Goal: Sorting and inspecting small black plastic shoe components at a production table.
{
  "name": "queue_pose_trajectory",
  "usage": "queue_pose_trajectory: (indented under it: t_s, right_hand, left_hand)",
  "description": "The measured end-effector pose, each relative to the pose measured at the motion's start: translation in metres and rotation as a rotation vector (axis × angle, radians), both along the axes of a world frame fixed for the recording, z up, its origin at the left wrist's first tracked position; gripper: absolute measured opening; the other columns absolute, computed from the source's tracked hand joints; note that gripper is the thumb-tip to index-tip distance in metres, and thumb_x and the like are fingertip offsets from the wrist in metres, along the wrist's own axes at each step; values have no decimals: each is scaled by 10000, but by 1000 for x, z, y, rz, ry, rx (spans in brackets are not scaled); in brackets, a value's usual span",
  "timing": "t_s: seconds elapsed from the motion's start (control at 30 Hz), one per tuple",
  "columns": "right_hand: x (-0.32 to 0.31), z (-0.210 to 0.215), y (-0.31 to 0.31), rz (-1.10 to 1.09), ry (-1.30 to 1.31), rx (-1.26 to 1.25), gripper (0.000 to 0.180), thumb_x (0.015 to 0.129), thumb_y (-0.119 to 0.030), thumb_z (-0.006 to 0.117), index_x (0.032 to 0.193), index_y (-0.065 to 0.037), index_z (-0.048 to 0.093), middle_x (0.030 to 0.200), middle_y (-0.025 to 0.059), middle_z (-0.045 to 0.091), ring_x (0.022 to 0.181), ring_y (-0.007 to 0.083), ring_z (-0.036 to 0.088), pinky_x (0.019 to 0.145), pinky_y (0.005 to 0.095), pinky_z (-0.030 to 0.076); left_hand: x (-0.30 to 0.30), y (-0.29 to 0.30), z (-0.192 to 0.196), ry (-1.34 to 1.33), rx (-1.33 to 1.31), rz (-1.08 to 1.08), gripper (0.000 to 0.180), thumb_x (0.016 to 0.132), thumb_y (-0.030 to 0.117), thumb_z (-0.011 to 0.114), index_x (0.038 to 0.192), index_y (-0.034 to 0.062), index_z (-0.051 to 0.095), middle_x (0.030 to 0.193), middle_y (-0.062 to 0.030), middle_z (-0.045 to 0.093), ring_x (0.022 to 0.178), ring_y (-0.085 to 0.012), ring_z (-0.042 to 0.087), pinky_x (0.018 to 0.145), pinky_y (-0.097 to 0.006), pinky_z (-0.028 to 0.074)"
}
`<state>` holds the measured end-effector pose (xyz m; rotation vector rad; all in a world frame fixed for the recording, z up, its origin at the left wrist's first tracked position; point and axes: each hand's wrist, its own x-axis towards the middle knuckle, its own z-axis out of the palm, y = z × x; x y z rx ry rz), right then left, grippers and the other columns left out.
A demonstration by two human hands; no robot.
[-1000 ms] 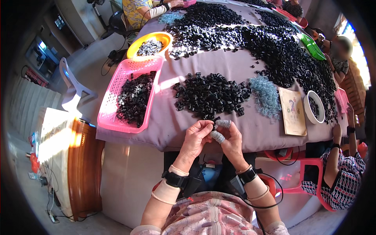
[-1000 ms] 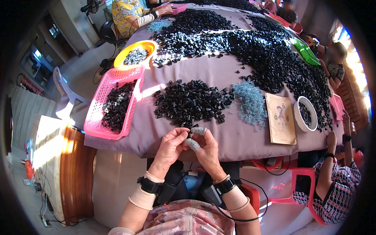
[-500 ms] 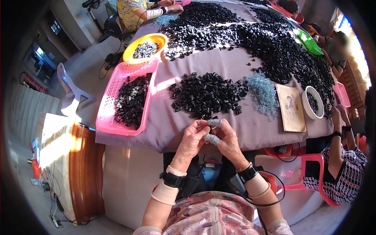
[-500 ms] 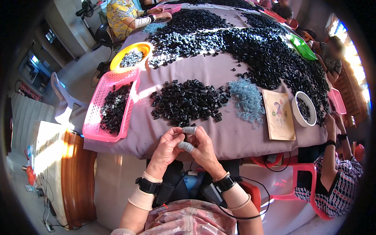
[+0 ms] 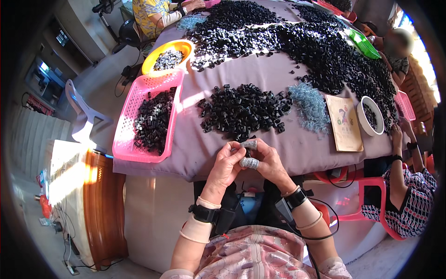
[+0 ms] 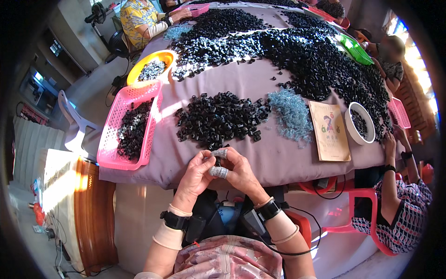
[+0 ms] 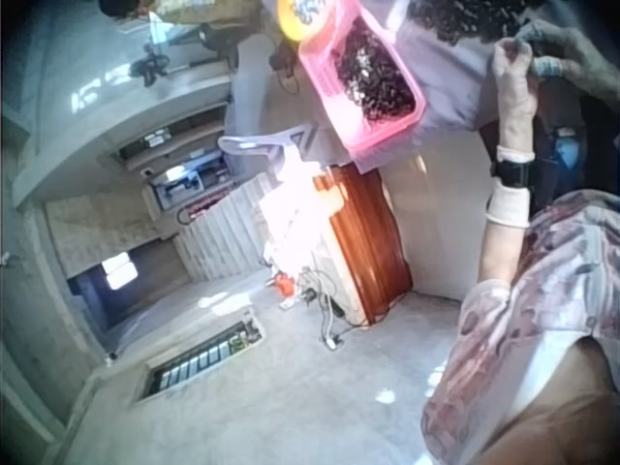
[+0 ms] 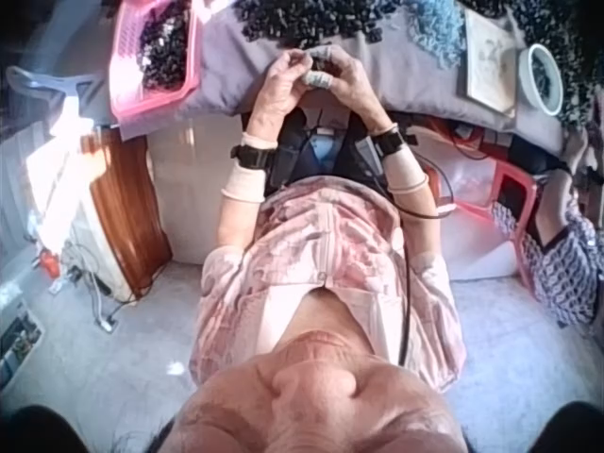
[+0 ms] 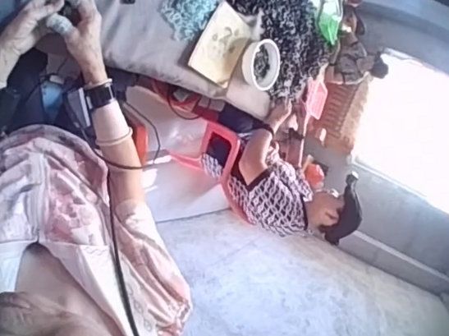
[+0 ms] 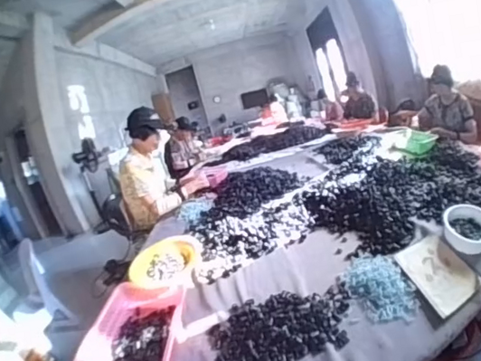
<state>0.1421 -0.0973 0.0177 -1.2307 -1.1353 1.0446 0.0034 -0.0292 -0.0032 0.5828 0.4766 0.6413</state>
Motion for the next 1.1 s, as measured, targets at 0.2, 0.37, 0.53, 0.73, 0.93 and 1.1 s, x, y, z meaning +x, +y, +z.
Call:
queue_pose_trajectory:
  t_s: [0.2, 0.37, 0.53, 0.73, 0.93, 1.1]
  right_hand:
    - [0, -4, -1, 26, -41, 44, 376, 786, -133, 721, 1105, -23, 557, 960, -21, 554, 865, 52, 516, 755, 222, 457]
    - [-4, -3, -1, 7, -85, 61, 351, 798, -156, 711, 1084, -16, 564, 969, -6, 554, 877, 63, 520, 762, 232, 459]
    - [-6, 0, -1, -35, -153, 110, 315, 798, -162, 694, 1043, -4, 577, 949, 47, 572, 846, 113, 554, 743, 261, 467]
    - [-10, -2, 0, -54, -37, 62, 272, 795, -151, 683, 996, 6, 589, 938, 80, 590, 819, 153, 586, 715, 274, 479]
    - [-12, 1, 1, -50, 1, 40, 260, 794, -134, 686, 996, -2, 589, 922, 55, 589, 797, 127, 585, 703, 257, 481]
    - [-8, -3, 0, -35, -8, 54, 225, 839, -126, 660, 1013, -21, 564, 797, -13, 547, 726, 60, 544, 627, 210, 464]
  left_hand:
    - [0, 0, -4, -42, 8, 7, 201, 860, 65, 617, 1001, 99, 479, 920, -27, 580, 815, -120, 596, 714, -262, 528]
    - [-1, 1, -8, -67, -5, 9, 203, 861, 57, 613, 1003, 98, 474, 915, -28, 583, 826, -129, 606, 719, -263, 533]
    - [-2, 1, -9, -77, -17, 1, 213, 858, 52, 614, 1009, 99, 472, 909, -32, 587, 821, -138, 614, 726, -268, 538]
    - [-3, 0, -10, -92, 9, -23, 243, 841, 70, 641, 1013, 110, 473, 902, -19, 589, 767, -120, 597, 629, -246, 497]
    - [-3, 1, -5, -35, -14, 2, 228, 845, 94, 643, 999, 123, 477, 874, -7, 583, 733, -115, 583, 592, -249, 470]
    - [-3, 1, -4, -36, -38, -70, 177, 870, 86, 586, 1010, 123, 485, 910, -22, 581, 790, -132, 583, 632, -270, 475]
